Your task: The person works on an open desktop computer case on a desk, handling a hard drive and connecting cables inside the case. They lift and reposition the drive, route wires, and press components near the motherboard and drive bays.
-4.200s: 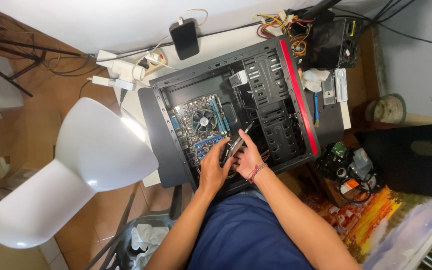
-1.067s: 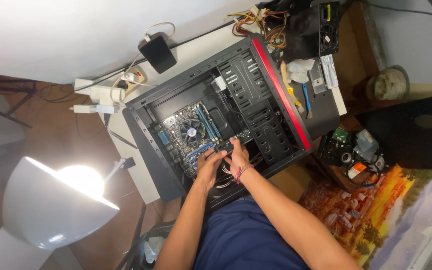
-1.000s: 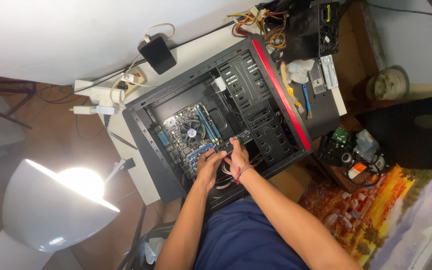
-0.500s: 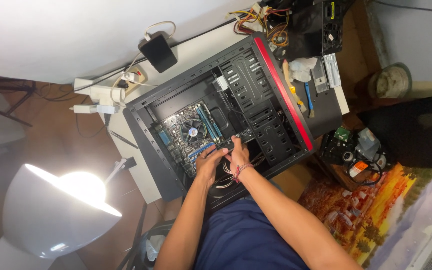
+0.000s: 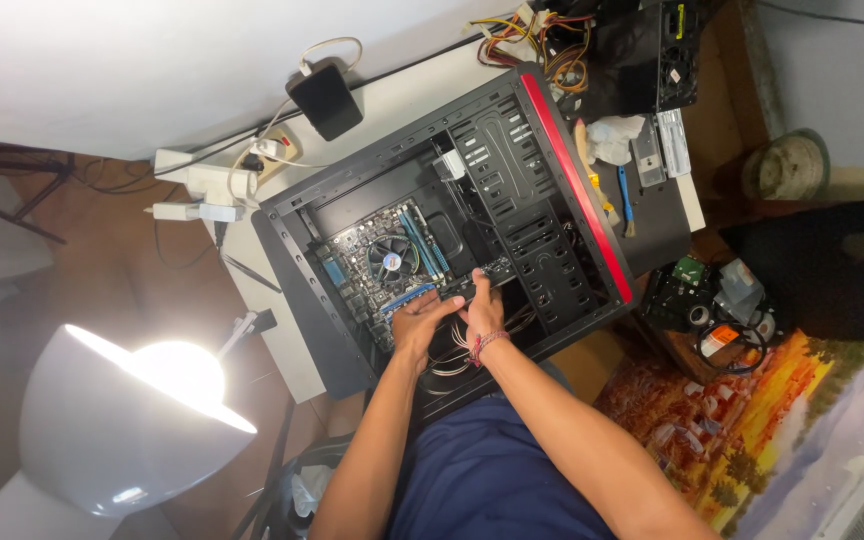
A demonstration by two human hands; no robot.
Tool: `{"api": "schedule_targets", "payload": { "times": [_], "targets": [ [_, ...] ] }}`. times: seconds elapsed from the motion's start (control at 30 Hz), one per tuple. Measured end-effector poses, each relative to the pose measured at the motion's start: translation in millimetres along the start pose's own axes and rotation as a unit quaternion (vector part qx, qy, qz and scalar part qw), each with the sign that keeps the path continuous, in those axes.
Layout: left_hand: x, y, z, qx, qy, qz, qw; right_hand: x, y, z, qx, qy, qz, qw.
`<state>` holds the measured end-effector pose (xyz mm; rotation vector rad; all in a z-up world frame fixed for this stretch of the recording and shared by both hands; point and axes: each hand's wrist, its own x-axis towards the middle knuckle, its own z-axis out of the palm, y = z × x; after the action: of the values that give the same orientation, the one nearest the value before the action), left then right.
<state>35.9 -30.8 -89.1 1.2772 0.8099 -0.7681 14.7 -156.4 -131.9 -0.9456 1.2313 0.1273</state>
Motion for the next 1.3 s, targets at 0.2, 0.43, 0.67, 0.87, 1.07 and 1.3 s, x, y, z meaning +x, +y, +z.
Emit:
{"api": "schedule_targets", "payload": {
  "times": [0.2,0.43,0.67,0.87,1.07,1.3],
  "targets": [
    [3.5,-2.8,-2.4,0.015,-0.023,0.029,0.999,-2.2,-1.7,1.4,0.004,-0.002,0.0,1.0],
    [9.1,-5.4,-2.5,-0.008,-0.017,0.035,0.999,-1.7,-2.7,0.3,0.023,-0.019,-0.004,1.0],
    [15.6,-20.0,-5.2,-0.032,-0.022,0.013,0.999,8.3,-0.9,-5.6,0.061,-0.024,0.002,0.998],
    [14.9,-32.9,-6.7,-0.101,-0.051,-0.008,0.994,-6.8,-17.3,0.2,0.045,0.003,0.022,0.999],
    [2.5,-48.0,-3.7,-0.169,-0.061,-0.031,0.983,1.8,-8.0,-8.5,0.021,0.021,0.019,0.999],
    [-2.4,-42.3,-2.4,-0.16,-0.06,-0.005,0.985,-15.9,-21.5,-4.4,0.072,-0.017,0.019,0.997]
  ]
}}
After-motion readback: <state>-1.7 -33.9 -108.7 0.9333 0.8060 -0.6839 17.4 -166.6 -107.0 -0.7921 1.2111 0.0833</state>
